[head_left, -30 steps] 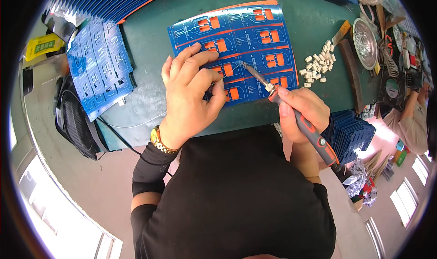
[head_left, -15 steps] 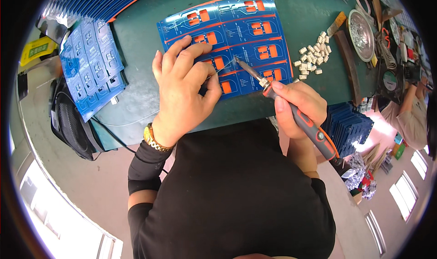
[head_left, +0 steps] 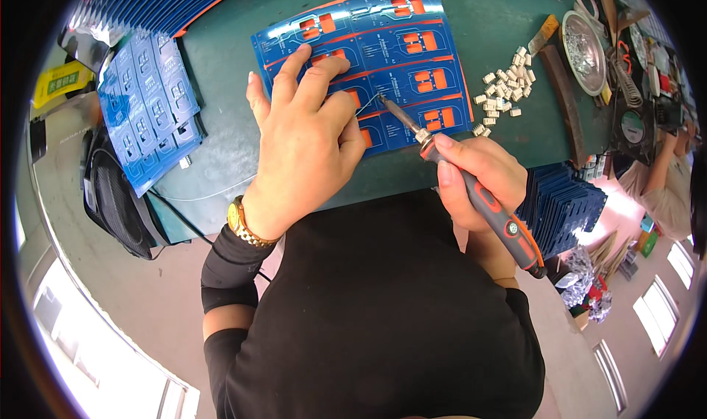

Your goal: The person solders electronic components onto a circuit board using a soldering iron and solder wire, bracing the circuit board in a jig at an industrial workstation.

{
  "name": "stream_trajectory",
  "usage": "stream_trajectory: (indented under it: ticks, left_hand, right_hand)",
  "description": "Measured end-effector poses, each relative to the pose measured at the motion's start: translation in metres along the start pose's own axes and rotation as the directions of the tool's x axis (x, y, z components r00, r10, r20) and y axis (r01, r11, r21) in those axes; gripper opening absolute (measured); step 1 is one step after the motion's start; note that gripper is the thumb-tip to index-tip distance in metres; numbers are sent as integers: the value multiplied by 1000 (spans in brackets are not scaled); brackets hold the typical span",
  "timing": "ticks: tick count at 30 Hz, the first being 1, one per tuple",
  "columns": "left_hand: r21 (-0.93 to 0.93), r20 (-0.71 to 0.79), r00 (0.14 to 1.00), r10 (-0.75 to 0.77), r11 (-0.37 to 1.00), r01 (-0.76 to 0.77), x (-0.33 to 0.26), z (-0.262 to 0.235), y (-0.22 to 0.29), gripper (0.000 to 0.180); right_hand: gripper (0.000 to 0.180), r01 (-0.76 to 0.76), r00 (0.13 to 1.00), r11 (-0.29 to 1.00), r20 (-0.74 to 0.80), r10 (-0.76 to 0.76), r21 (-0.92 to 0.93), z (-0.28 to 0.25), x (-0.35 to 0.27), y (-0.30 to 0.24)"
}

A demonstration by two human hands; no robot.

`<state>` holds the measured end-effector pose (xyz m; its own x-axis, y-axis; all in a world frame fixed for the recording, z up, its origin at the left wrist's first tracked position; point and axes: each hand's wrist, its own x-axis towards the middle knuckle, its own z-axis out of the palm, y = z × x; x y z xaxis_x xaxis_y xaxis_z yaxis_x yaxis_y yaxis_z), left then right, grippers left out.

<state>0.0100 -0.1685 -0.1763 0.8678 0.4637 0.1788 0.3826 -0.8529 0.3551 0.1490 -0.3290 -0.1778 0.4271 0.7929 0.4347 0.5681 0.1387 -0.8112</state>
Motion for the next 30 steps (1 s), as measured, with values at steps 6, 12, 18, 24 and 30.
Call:
stream_trajectory:
  ticks: [6,12,18,24,30]
  left_hand:
    - [26,29,1000,4,1000,-5,1,-2,1,6]
    - [36,23,1000,4,999,-5,1,-1,4,6]
    - [44,14,1000,2,999,-2,1,-1,4,5]
    - [41,-25,998,57,998,-56,1,-5,0,6]
    - [-229,-93,995,16,973,-37,-16,-19,-10,20]
  right_hand:
    - [30,2,1000,1000,-26,-2,-1,3,-2,1]
    - [30,-20,998,1000,-56,20,10,4,-3,6]
    - [30,-5,999,1000,-44,4,-5,2,-5,4]
    - [30,43,997,999,-70,-42,9,3,-5,5]
    - [31,54,996,998,-76,-55,-9,-11,-11,-1]
